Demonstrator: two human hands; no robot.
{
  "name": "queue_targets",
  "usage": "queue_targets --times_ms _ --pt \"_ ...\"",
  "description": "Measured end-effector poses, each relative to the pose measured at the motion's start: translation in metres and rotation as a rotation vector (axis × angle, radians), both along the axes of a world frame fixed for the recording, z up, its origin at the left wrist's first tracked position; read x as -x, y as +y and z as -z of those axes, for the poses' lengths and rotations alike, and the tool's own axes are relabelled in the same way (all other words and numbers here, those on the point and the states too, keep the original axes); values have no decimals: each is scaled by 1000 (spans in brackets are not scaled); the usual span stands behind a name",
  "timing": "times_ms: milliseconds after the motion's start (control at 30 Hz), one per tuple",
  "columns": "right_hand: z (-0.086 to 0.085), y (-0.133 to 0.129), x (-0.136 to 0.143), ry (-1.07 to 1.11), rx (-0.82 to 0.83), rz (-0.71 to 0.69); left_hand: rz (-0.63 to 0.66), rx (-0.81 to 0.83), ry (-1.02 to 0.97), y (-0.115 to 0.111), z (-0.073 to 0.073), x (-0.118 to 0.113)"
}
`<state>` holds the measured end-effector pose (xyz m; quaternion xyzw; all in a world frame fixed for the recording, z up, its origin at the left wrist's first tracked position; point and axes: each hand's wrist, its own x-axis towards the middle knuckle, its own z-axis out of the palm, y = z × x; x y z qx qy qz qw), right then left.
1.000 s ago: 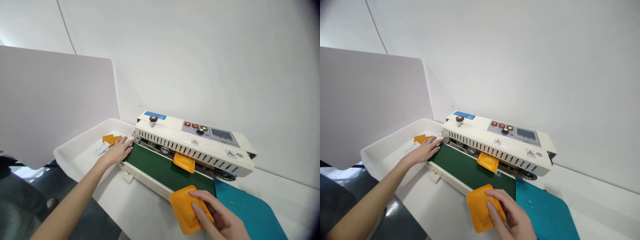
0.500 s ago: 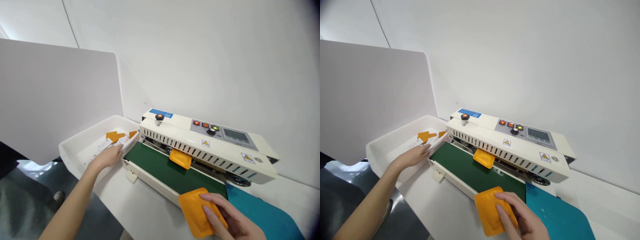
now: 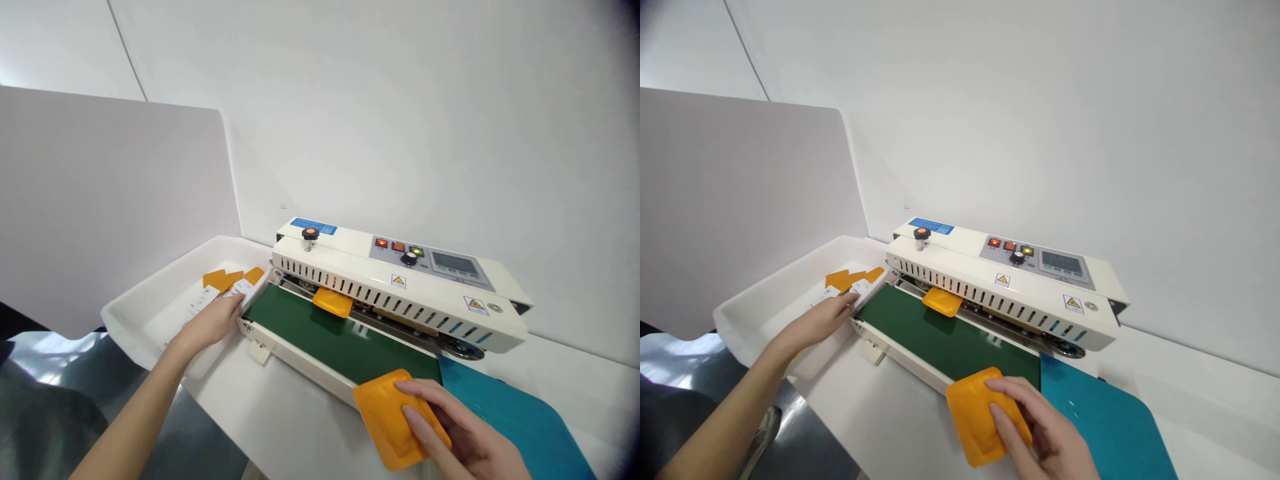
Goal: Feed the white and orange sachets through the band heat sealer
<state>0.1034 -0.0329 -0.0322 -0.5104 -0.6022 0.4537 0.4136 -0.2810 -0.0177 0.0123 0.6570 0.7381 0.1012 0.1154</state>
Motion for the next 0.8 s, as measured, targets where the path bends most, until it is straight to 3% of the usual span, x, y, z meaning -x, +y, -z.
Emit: queue_targets --times_ms 167,300,367,433,567,633,800 --pt "-8 -4 -4 1 -17 16 -49 -72 55 -10 -6 -14" --pt "-15 -10 -8 51 36 25 -56 -291 68 -28 -21 -57" --pt "-18 -13 -9 116 81 -5 65 -316 -111 -37 -27 -87" --pt "-20 -15 -9 192 100 -22 256 -221 -355 -42 -31 -118" --pt "-23 -18 -11 251 34 88 576 -36 -772 -37 -29 -171" --pt "-25 -19 -16 240 10 140 635 25 -902 -29 -24 -190" --pt "-26 -25 -36 208 -5 353 618 87 -1106 -16 -5 -225"
